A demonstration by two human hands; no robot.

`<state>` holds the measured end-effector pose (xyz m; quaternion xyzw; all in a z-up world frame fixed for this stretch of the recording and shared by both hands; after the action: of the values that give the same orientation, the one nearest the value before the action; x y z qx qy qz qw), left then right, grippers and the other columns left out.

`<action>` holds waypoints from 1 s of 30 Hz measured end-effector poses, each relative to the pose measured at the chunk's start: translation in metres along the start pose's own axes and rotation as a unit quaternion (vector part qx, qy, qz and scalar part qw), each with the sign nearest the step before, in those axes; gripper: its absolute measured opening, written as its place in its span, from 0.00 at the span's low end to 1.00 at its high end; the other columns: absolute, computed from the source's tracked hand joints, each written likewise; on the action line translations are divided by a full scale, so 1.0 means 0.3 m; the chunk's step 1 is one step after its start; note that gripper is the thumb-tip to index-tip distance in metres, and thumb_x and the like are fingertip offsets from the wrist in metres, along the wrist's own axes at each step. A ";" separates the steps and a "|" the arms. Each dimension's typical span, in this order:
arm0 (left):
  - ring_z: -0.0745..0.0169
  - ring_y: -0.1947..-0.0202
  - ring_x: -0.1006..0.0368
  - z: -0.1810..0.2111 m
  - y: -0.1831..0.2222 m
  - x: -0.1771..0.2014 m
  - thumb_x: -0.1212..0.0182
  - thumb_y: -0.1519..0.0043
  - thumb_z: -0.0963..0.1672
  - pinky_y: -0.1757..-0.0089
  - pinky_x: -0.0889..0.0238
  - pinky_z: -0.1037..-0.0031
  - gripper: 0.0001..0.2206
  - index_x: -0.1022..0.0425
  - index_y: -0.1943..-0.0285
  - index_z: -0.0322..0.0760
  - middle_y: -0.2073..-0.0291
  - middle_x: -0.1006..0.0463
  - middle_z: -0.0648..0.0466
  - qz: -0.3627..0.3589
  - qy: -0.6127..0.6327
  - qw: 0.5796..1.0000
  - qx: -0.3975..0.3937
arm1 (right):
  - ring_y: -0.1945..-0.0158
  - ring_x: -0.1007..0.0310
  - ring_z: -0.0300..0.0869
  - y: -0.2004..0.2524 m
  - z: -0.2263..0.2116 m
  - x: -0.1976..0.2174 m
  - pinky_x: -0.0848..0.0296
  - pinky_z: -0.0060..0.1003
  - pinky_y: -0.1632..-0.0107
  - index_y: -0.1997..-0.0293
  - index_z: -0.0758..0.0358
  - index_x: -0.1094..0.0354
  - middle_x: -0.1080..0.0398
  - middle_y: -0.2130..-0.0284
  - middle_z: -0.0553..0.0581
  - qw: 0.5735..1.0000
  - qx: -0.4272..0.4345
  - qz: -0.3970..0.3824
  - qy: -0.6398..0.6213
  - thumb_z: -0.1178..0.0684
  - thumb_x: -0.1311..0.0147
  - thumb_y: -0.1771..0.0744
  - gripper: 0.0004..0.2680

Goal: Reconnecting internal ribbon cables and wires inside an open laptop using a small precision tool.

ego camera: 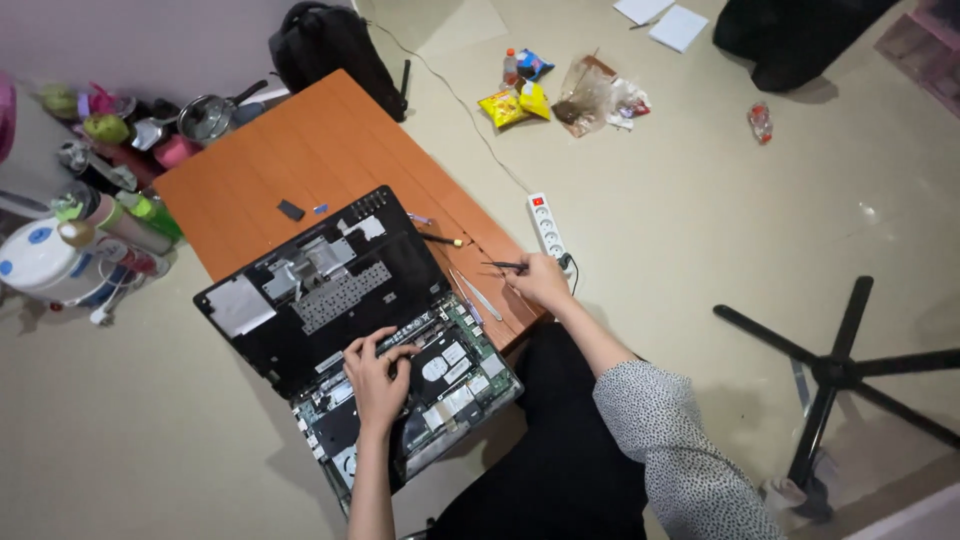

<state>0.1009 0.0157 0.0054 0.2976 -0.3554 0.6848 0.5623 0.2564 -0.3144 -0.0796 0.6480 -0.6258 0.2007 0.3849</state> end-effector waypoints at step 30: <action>0.54 0.39 0.44 0.045 -0.004 0.044 0.43 0.45 0.43 0.42 0.50 0.63 0.11 0.18 0.69 0.63 0.47 0.29 0.68 0.004 0.028 1.000 0.003 | 0.54 0.21 0.55 -0.014 0.038 0.004 0.25 0.45 0.52 0.61 0.41 0.19 0.22 0.70 0.56 1.000 -0.009 0.010 -0.006 0.40 0.35 0.40 0.09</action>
<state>0.0997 0.0122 0.0238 0.2782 -0.3387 0.6965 0.5682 0.2581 -0.3239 -0.0869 0.6394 -0.6362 0.1948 0.3852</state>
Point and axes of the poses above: each hand's wrist, its own y-axis away from the middle knuckle, its own x-axis out of the back of the hand, z = x × y, the point moved 10 cm from there along -y, towards the middle knuckle
